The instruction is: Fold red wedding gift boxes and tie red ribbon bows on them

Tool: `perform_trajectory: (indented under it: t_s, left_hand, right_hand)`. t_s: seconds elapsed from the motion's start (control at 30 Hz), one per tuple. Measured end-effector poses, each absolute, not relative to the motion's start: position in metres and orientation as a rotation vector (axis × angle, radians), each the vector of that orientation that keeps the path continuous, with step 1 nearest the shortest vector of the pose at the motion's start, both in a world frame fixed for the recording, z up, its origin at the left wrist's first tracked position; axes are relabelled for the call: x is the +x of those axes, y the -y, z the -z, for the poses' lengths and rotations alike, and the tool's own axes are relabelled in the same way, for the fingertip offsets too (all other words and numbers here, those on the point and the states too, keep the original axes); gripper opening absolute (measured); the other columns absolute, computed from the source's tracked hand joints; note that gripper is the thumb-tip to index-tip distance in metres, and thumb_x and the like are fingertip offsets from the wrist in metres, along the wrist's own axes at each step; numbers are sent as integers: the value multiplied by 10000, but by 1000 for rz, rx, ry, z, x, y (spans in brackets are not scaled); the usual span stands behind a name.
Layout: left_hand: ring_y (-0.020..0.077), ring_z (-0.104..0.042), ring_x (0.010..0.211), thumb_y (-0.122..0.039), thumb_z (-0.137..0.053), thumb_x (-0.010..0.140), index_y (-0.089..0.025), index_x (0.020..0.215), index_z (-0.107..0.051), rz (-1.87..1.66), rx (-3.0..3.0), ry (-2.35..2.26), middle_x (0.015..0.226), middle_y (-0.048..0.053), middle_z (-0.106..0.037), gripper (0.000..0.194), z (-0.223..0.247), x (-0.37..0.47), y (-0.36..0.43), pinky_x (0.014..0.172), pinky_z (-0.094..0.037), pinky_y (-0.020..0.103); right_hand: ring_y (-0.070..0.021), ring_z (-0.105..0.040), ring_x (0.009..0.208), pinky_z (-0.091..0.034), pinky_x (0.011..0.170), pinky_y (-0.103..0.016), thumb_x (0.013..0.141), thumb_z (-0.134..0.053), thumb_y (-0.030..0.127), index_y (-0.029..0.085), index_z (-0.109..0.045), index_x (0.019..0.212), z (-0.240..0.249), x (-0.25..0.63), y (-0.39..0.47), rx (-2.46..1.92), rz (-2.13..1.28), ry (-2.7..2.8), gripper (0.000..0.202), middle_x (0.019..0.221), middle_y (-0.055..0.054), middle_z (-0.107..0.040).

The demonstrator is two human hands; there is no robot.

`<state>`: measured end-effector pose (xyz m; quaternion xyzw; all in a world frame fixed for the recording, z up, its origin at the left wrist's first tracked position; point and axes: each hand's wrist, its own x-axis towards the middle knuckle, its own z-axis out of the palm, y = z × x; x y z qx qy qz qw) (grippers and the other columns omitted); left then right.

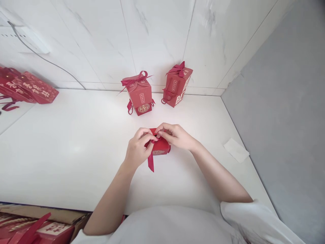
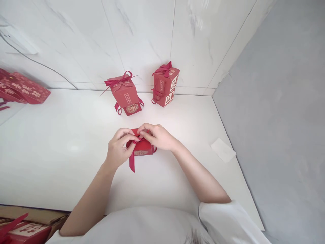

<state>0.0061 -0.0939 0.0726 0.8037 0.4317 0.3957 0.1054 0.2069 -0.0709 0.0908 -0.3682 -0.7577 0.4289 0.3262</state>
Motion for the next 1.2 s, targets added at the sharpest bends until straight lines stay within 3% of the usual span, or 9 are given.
perform_trajectory:
  t_s: [0.17, 0.3, 0.6, 0.7, 0.77, 0.87, 1.03, 1.2]
  left_hand:
    - [98, -579, 708, -119, -565, 857, -225, 819, -703, -1217, 2394, -1234, 968, 39, -564, 178, -66, 3, 89, 645, -503, 244]
    - [91, -571, 700, -119, -572, 860, -221, 799, -704, -1221, 2391, -1205, 960, 36, -559, 178, -66, 1, 88, 629, -491, 237]
    - [115, -606, 781, -84, -545, 861, -230, 831, -694, -1150, 2326, -1124, 903, 17, -614, 211, -69, 2, 90, 721, -501, 260]
    - [124, -603, 789, -97, -557, 854, -217, 887, -633, -1133, 2282, -1181, 877, 9, -627, 145, -73, 2, 90, 743, -498, 268]
    - [142, -591, 806, -122, -593, 829, -204, 835, -558, -1136, 2283, -1238, 843, 6, -603, 89, -76, 0, 90, 747, -491, 285]
    - [170, -555, 866, -136, -611, 801, -194, 722, -475, -1083, 2343, -1269, 840, 17, -549, 167, -81, -6, 89, 763, -470, 312]
    - [184, -528, 925, -176, -566, 854, -198, 819, -573, -938, 2317, -1184, 918, 36, -561, 42, -84, -9, 89, 836, -463, 352]
    - [190, -547, 955, -291, -595, 886, -205, 772, -606, -938, 2169, -1266, 901, 32, -571, 143, -83, -8, 89, 860, -482, 363]
  right_hand:
    - [-123, -588, 743, -441, 706, -261, 922, -536, 202, 233, -722, 957, -89, 207, 70, -1090, -888, 2107, 192, 918, -25, -623]
    - [-114, -604, 744, -456, 738, -263, 904, -583, 190, 262, -745, 1005, -87, 210, 68, -1049, -951, 2137, 204, 901, -17, -592]
    - [-101, -565, 677, -425, 672, -244, 897, -586, 184, 219, -733, 881, -84, 207, 67, -1014, -960, 2073, 152, 870, -10, -642]
    - [-97, -553, 662, -414, 659, -238, 882, -582, 165, 204, -711, 840, -85, 205, 68, -1023, -945, 2067, 141, 852, -6, -643]
    - [-94, -548, 654, -410, 654, -235, 871, -580, 156, 198, -694, 820, -86, 204, 69, -1042, -954, 2058, 132, 835, 0, -637]
    - [-90, -549, 652, -410, 653, -231, 856, -582, 150, 195, -681, 813, -86, 202, 69, -1071, -960, 2046, 118, 826, 8, -633]
    - [-87, -554, 651, -414, 643, -226, 855, -574, 165, 195, -669, 812, -84, 202, 70, -1089, -940, 2055, 109, 828, 12, -633]
    - [-89, -560, 659, -415, 639, -225, 853, -573, 181, 198, -664, 815, -83, 202, 70, -1105, -912, 2063, 99, 829, 11, -635]
